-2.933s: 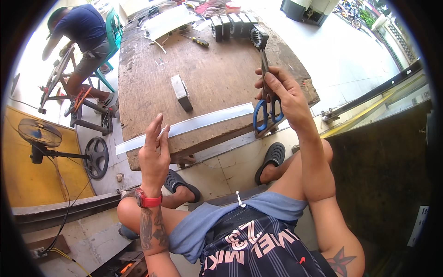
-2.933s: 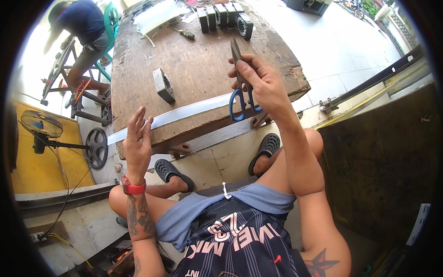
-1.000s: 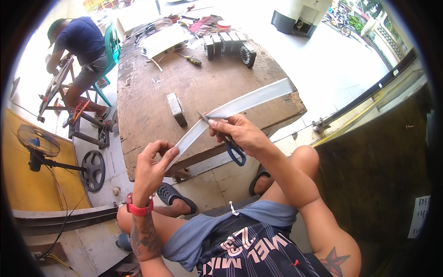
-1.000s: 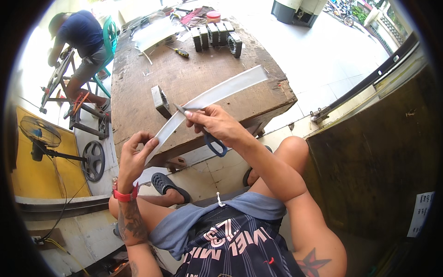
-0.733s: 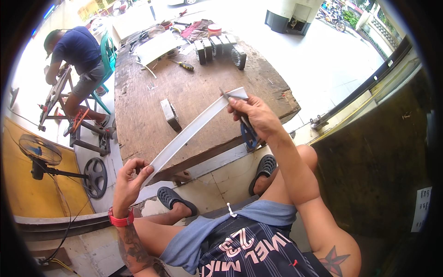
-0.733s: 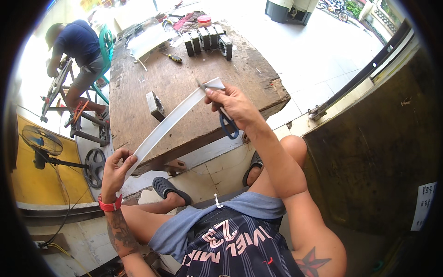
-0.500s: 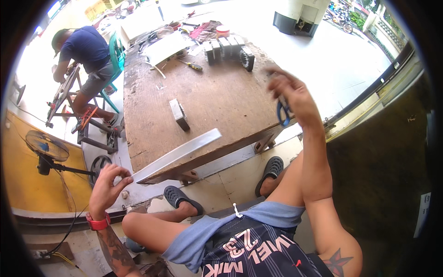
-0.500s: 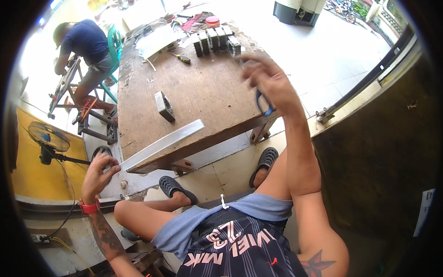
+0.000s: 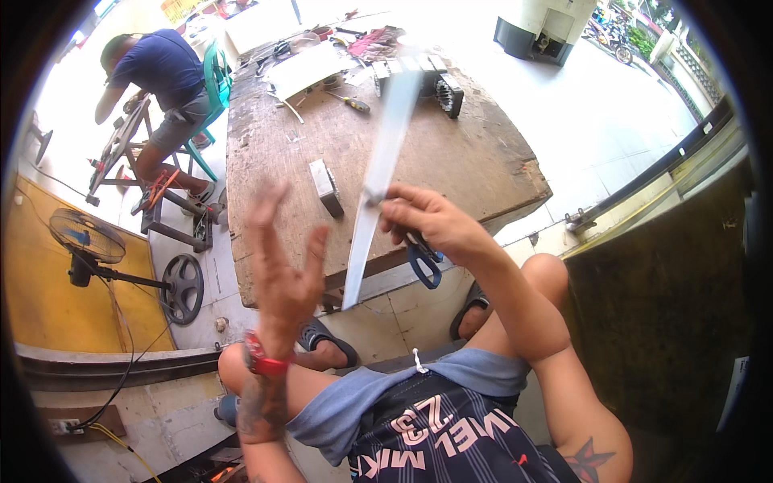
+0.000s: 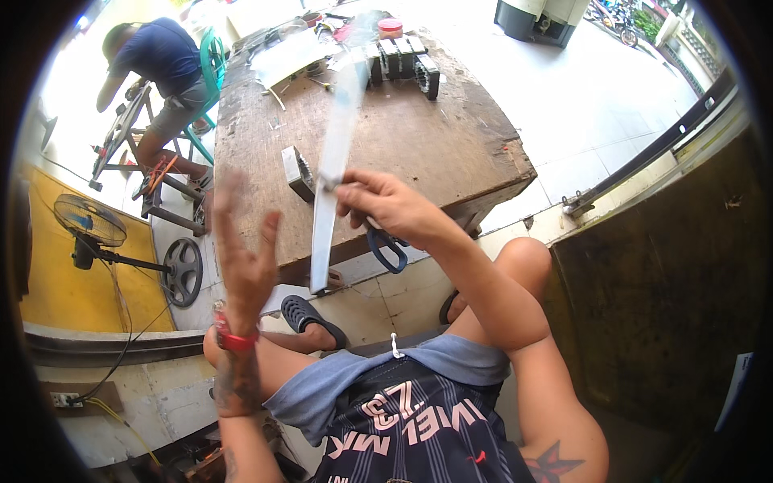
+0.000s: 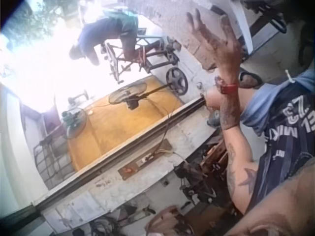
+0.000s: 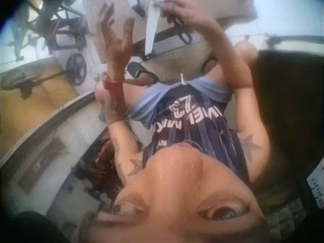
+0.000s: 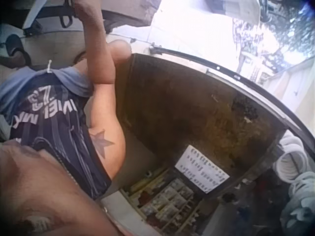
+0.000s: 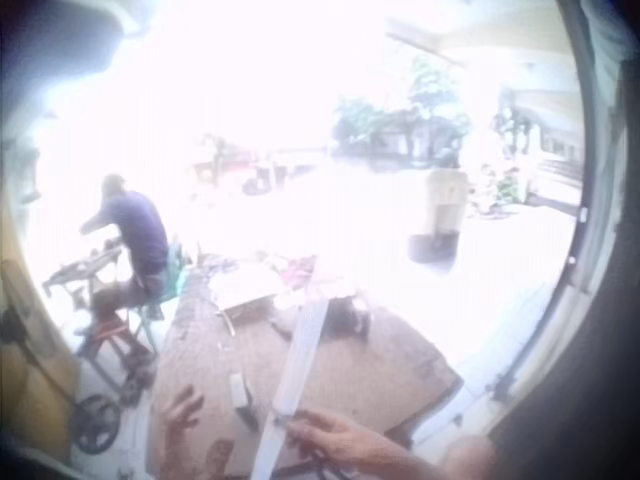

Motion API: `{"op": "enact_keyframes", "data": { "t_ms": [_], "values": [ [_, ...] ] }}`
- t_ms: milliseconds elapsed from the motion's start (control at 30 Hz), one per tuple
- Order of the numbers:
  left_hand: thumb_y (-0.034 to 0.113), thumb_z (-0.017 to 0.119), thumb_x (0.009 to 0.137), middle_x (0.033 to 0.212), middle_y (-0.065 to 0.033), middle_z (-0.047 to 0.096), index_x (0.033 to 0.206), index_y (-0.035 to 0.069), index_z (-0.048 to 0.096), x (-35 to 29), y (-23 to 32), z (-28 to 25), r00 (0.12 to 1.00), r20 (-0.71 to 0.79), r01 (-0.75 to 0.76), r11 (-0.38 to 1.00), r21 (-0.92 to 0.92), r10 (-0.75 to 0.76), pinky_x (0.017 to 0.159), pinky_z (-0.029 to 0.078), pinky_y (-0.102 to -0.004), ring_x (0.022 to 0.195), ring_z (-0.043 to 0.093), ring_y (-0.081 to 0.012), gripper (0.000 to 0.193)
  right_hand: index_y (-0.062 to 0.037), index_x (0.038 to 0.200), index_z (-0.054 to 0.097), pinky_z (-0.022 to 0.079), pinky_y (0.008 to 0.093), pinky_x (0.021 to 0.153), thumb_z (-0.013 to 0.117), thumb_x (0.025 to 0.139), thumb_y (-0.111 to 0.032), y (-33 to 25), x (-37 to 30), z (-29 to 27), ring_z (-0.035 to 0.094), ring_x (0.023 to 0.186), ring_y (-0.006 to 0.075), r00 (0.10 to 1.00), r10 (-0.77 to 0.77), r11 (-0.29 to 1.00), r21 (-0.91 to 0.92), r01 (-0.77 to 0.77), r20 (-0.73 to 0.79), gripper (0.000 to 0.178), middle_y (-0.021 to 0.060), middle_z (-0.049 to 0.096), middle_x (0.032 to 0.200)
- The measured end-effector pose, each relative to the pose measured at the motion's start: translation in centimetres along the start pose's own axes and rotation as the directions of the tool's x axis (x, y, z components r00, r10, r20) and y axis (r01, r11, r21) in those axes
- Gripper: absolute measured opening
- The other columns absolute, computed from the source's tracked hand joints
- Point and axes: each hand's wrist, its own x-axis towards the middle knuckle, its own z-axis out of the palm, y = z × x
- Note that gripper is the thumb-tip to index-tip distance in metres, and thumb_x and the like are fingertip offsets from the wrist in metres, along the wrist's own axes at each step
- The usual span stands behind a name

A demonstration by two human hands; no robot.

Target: The person cuts small rectangular pieces from a white strip using scissors and inserts them into the slots of a motor stator. The person repeats this process multiple times, placing the cut pieces into the stator slots.

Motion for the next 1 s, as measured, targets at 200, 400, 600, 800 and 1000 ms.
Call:
{"op": "enact_keyframes", "data": {
  "t_ms": [200, 400, 600, 800, 1000],
  "values": [
    [0.031, 0.046, 0.116, 0.118, -0.0106, 0.072, 0.149, 0.002, 0.052, -7.8, -1.8, 3.3, 0.582, 0.742, 0.795, 0.423, -0.434, -0.332, 0.085, 0.055, -0.0294, 0.094, 0.065, -0.0113, 0.044, -0.0070, 0.136, 0.063, 0.056, 0.0257, 0.081, 0.065, 0.108, -0.025, -0.1, -0.1, -3.3, 0.070, 0.089, 0.0147, 0.972, -0.071, 0.976, 0.187, 0.114, -0.222, 0.033, 0.0046, 0.072, 0.100],
    [0.025, 0.056, 0.113, 0.093, -0.0025, 0.074, 0.121, -0.001, 0.070, -6.6, -2.0, 4.3, 0.610, 0.651, 0.789, 0.415, -0.452, -0.452, 0.073, 0.054, -0.0258, 0.075, 0.062, -0.0080, 0.031, -0.0045, 0.144, 0.058, 0.055, 0.0259, 0.081, 0.064, 0.110, -0.024, 0.9, -0.5, -0.4, 0.068, 0.090, 0.0114, 0.996, 0.017, 0.998, 0.058, -0.012, -0.086, 0.040, 0.0035, 0.072, 0.103],
    [0.024, 0.060, 0.112, 0.087, -0.0024, 0.073, 0.112, -0.002, 0.071, -6.9, -3.0, 4.5, 0.760, 0.488, 0.650, 0.477, -0.592, -0.429, 0.069, 0.051, -0.0262, 0.078, 0.062, -0.0066, 0.028, -0.0028, 0.142, 0.062, 0.054, 0.0256, 0.082, 0.063, 0.110, -0.026, 4.0, 0.2, 3.3, 0.062, 0.090, 0.0075, 0.986, 0.098, 0.992, 0.061, -0.107, 0.136, 0.040, 0.0006, 0.070, 0.106],
    [0.024, 0.059, 0.112, 0.080, -0.0073, 0.069, 0.104, -0.001, 0.067, -6.8, -3.4, 4.7, 0.835, 0.390, 0.550, 0.614, -0.566, -0.388, 0.064, 0.047, -0.0301, 0.072, 0.056, -0.0104, 0.028, -0.0017, 0.139, 0.065, 0.053, 0.0243, 0.079, 0.065, 0.109, -0.026, 4.7, -0.3, 3.0, 0.062, 0.089, 0.0076, 0.980, 0.096, 0.969, 0.210, -0.132, 0.174, 0.039, -0.0007, 0.068, 0.099],
    [0.023, 0.060, 0.110, 0.075, -0.0115, 0.063, 0.096, -0.002, 0.064, -6.7, -1.5, 2.4, 0.818, 0.395, 0.552, 0.762, -0.337, -0.418, 0.061, 0.044, -0.0330, 0.066, 0.053, -0.0158, 0.029, -0.0043, 0.144, 0.063, 0.055, 0.0230, 0.075, 0.069, 0.107, -0.023, 3.6, 0.6, 2.4, 0.066, 0.081, 0.0091, 0.981, 0.150, 0.971, 0.206, -0.122, -0.123, 0.042, 0.0027, 0.072, 0.099]
  ]
}}
